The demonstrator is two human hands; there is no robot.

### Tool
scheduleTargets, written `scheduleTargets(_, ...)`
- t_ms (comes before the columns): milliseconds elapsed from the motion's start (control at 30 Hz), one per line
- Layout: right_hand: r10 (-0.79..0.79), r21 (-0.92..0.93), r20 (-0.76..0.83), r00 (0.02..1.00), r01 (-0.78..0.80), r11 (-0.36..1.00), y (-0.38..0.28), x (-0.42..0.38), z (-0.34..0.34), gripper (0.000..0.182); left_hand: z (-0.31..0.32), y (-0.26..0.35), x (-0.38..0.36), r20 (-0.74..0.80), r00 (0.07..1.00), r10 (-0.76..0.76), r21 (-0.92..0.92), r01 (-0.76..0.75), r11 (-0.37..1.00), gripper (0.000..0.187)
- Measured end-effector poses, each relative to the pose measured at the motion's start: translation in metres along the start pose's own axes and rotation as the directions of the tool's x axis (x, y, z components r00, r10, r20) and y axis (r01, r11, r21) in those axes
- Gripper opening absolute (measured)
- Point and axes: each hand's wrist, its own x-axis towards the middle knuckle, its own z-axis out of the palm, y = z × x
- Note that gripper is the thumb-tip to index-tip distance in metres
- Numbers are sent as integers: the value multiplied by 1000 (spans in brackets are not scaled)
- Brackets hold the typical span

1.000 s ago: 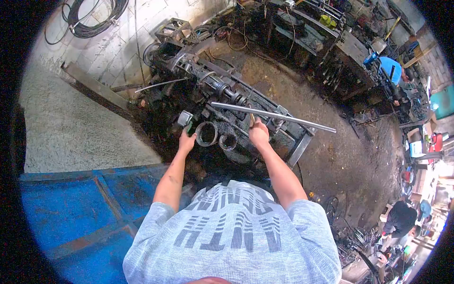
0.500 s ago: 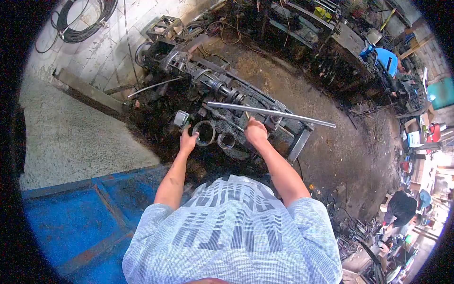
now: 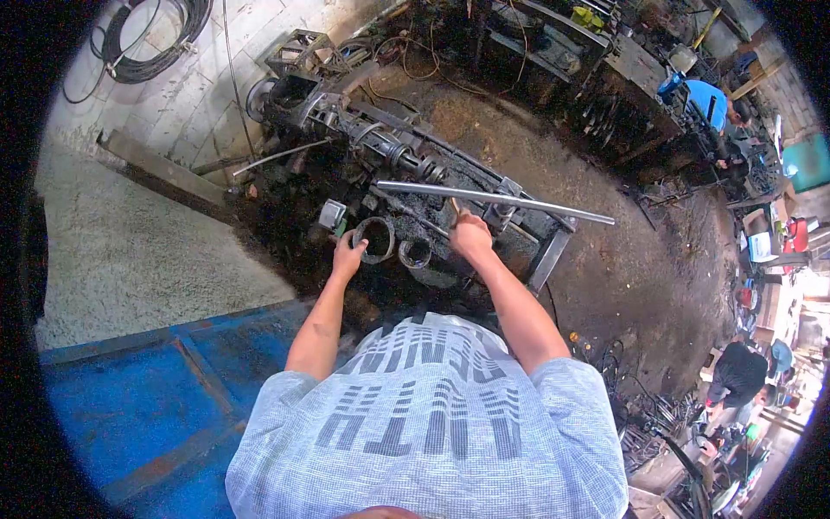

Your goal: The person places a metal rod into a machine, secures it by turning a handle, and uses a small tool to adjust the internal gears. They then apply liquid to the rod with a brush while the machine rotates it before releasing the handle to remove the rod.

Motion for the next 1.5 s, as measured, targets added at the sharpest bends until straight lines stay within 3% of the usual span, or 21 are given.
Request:
scheduleTargets(67, -51, -26, 36, 998, 52, 998, 16, -2, 11, 25, 4, 0, 6, -1, 1000, 27, -14, -27, 1000, 55)
scheduleTargets(133, -103, -54, 79, 992, 107, 993, 12, -5, 8, 25, 10, -6, 10, 88, 996, -23, -235, 44, 971, 55)
scheduleTargets(200, 0, 89, -62, 998, 5, 996, -1, -6, -6, 27, 16, -11, 16, 57, 998, -11, -227, 24, 973, 54)
scheduleTargets(267, 31, 52, -40, 999, -29, 998, -3, -2, -11, 26, 13, -4, 12, 111, 993, 41, -215, -17, 977, 54)
scheduleTargets(400, 38, 17, 29, 999, -38, 999, 2, -17, -8, 27, 3, 14, 9, 152, 988, -38, -272, 79, 959, 55)
scheduleTargets(433, 24, -24, 67, 997, -22, 999, 4, -18, -8, 28, 9, 0, 15, 117, 993, -11, -272, 42, 961, 53)
scheduleTargets(600, 46, 86, 13, 999, -47, 995, -1, -12, -7, 27, 16, -27, 21, 96, 995, 10, -135, 3, 991, 50)
scheduleTargets(667, 87, 91, 17, 996, -88, 992, -1, -17, -5, 27, 12, -23, 20, 133, 991, -28, -247, 60, 967, 52)
scheduleTargets(767, 14, 75, -47, 999, -11, 997, 3, -18, 1, 27, 14, -32, 24, 187, 979, -76, -408, 147, 901, 52)
scheduleTargets(933, 53, 59, -53, 997, -50, 997, 2, -18, -4, 29, 21, -51, 25, 121, 992, -45, -312, 81, 947, 51)
scheduleTargets(1000, 65, 27, 149, 987, -70, 997, 1, -37, -7, 28, 19, -48, 28, 110, 993, -35, -277, 64, 959, 51)
scheduleTargets(1133, -23, 287, -39, 999, 33, 957, 17, -81, 10, 31, 14, -48, 20, 115, 993, -7, -336, 46, 941, 49)
scheduleTargets(1267, -57, 323, 91, 994, 24, 946, 71, -108, 37, 32, 9, -58, 16, 120, 993, -23, -365, 65, 929, 48)
scheduleTargets(1367, 64, 398, 171, 983, -128, 908, 110, -122, 48, 31, 1, -26, 3, 127, 990, -57, -418, 105, 903, 45)
scheduleTargets(1433, 253, 547, 153, 955, -295, 783, 148, -117, 87, 26, 0, -11, -2, 114, 991, -68, -465, 114, 878, 40)
scheduleTargets(1467, 254, 543, 158, 954, -299, 785, 158, -117, 101, 26, 3, -15, 0, 116, 991, -74, -466, 120, 877, 40)
scheduleTargets(1500, 328, 685, 112, 938, -312, 658, 159, -119, 106, 26, 4, -18, 2, 110, 993, -34, -450, 80, 889, 39)
